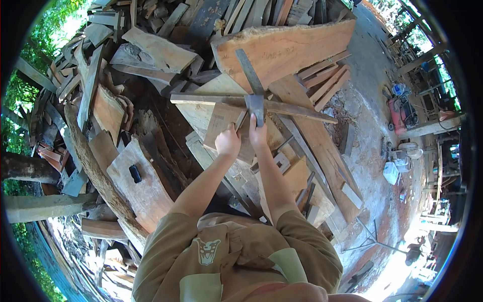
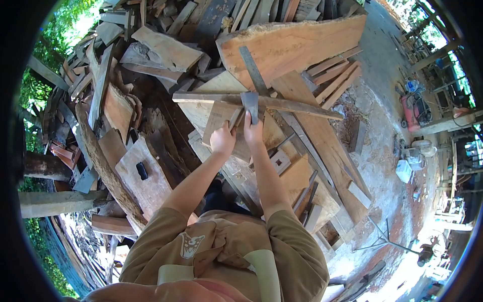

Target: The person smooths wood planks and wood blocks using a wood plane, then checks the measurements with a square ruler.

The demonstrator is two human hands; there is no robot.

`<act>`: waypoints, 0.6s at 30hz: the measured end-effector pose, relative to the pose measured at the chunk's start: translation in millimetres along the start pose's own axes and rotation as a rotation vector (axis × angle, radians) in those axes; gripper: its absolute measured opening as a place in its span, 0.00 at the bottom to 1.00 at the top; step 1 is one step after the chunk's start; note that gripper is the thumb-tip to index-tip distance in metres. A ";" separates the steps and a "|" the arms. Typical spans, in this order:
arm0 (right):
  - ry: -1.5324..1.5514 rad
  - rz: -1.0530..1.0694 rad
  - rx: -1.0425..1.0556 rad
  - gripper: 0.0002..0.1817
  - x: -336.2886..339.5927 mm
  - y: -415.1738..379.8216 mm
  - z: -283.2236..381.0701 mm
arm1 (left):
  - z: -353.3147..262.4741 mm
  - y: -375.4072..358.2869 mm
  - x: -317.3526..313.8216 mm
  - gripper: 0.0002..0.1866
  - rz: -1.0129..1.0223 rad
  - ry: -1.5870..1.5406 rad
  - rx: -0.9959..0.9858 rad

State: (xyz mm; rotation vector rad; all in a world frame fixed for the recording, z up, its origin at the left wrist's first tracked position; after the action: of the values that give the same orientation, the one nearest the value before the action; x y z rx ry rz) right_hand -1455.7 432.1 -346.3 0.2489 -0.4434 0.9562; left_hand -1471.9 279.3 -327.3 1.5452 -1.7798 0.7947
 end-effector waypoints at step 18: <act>0.150 0.090 0.104 0.19 -23.8 -0.5 42.0 | -4.1 16.4 12.8 0.10 -0.042 -0.040 -0.021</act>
State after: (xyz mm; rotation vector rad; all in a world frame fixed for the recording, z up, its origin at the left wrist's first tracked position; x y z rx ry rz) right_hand -1477.8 397.9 -320.4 0.2513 -0.2697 1.0793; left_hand -1489.2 276.8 -315.1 1.5894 -1.7728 0.7281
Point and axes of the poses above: each hand's wrist, its own y-axis towards the middle knuckle, its own x-axis out of the back of the hand, z = x × y, the point moved 10 cm from there along y, towards the middle knuckle, and after that the axes turned 6 degrees about -y, right-handed, at the moved point
